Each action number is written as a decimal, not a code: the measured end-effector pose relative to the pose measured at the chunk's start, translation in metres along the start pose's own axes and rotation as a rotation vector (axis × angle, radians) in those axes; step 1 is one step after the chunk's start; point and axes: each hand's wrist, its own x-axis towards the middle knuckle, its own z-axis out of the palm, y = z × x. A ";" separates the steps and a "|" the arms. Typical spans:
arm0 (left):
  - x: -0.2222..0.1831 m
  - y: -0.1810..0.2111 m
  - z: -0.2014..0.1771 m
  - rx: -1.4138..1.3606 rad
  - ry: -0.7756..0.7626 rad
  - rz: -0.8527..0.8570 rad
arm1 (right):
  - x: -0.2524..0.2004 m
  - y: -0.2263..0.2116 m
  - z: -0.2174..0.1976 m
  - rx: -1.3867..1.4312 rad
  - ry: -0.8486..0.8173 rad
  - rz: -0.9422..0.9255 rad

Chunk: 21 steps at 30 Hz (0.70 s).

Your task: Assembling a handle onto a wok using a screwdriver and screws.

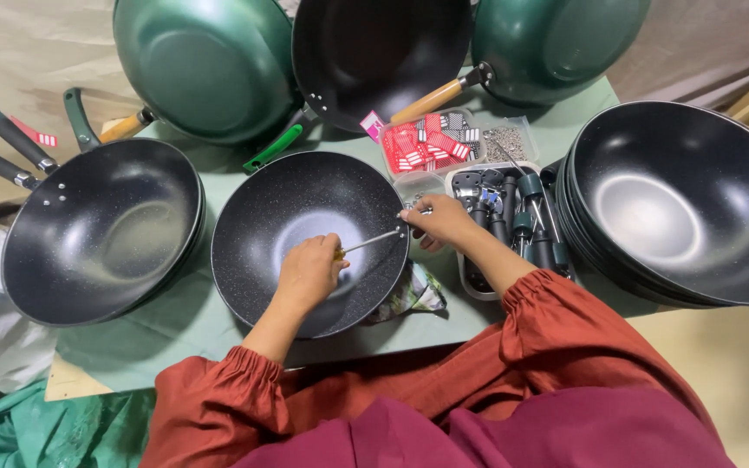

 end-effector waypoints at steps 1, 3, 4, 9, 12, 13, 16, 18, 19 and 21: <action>-0.003 0.002 -0.005 0.002 0.000 0.000 | 0.001 0.002 0.000 0.002 0.000 -0.001; -0.006 0.006 -0.016 -0.118 -0.036 -0.091 | 0.005 0.004 -0.002 -0.010 0.007 -0.005; -0.007 0.007 -0.017 -0.116 -0.033 -0.088 | 0.005 0.003 -0.003 -0.008 0.010 -0.009; -0.010 0.014 -0.014 -0.556 -0.069 -0.422 | -0.009 -0.005 -0.010 -0.080 0.040 -0.024; -0.006 0.020 -0.022 -0.766 -0.020 -0.476 | -0.004 0.002 -0.014 -0.096 0.050 -0.065; -0.005 0.030 -0.026 -0.768 -0.020 -0.475 | -0.009 -0.001 -0.018 -0.098 0.052 -0.064; 0.000 0.057 -0.036 -0.954 -0.004 -0.515 | -0.020 -0.005 -0.029 -0.116 0.064 -0.091; 0.001 0.075 -0.037 -1.207 0.079 -0.511 | -0.022 -0.004 -0.034 -0.128 0.112 -0.121; 0.005 0.083 -0.035 -1.209 0.079 -0.508 | -0.025 -0.004 -0.039 -0.129 0.115 -0.121; 0.011 0.099 -0.031 -1.411 0.079 -0.488 | -0.032 -0.004 -0.049 -0.061 0.183 -0.160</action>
